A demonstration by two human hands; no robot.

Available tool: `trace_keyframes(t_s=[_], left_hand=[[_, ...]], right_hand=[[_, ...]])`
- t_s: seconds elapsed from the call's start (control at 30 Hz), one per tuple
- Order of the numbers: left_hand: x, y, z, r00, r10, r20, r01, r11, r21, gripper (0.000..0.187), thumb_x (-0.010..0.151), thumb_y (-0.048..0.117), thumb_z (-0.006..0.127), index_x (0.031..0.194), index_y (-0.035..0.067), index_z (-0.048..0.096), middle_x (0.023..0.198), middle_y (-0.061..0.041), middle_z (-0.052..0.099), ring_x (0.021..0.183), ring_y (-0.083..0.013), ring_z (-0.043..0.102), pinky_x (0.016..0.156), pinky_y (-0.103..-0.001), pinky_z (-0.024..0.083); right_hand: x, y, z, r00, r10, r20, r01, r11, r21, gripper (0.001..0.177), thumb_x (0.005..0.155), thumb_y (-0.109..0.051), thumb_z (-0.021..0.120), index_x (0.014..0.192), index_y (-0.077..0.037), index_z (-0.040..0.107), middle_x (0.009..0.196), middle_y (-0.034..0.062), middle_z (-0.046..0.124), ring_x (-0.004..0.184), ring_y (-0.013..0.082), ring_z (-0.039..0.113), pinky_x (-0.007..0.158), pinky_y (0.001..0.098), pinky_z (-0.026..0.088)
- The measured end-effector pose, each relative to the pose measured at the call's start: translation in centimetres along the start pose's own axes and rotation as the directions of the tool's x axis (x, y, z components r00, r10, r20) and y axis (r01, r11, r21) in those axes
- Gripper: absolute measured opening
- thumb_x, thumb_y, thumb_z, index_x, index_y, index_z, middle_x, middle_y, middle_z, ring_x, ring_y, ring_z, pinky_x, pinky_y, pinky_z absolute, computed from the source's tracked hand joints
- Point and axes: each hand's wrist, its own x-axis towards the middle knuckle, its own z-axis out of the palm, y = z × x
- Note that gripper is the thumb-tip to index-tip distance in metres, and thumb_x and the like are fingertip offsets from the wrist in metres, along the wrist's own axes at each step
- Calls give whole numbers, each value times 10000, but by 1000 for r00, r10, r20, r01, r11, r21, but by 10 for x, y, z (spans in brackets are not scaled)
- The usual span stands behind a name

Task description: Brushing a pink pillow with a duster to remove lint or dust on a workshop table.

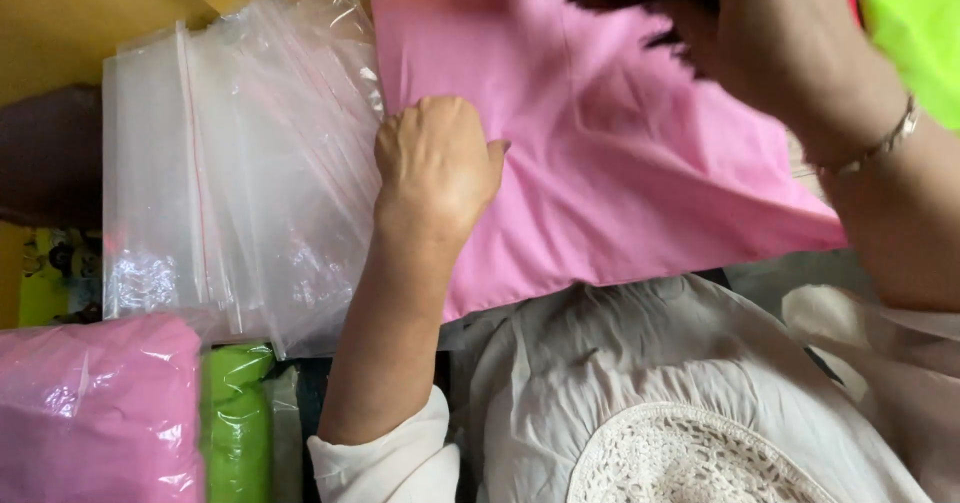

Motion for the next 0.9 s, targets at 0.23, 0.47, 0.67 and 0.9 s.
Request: trace_keyframes(t_s=[0.23,0.47,0.67,0.9], left_hand=[[46,18,55,906,278,-319,-244,959,143,704,925,600,420,1362,80,236,1424,-200,282,1318,-427,278,922,-660,318],[42,37,52,987,142,79,-156,964,214,765,897,650,185,1489,187,45,1534,-188,0,1389,-447,29,955,-793,105],[53,35,86,986,165,29,-166,946,278,786,879,668,218,1473,160,127,1508,-237,91,1362,-483,83,949,-794,103],[56,35,89,984,140,-107,-108,960,260,829,872,693,304,1445,101,220,1465,-289,199,1307,-545,216,908,-805,177]], right_hand=[[-74,-23,22,963,193,185,-159,970,-186,405,933,-67,482,1336,-74,518,1009,226,409,463,437,526,362,542,482],[-101,73,45,885,459,73,-419,856,-304,360,891,-49,451,1171,-65,676,1018,253,432,532,542,555,537,636,502],[-77,-54,4,972,48,230,-28,995,-92,357,964,-187,536,1280,-21,521,932,176,471,358,219,511,307,336,531],[-97,61,38,936,322,142,-264,909,-322,227,998,-118,472,1161,-62,620,987,176,420,464,386,551,377,521,521]])
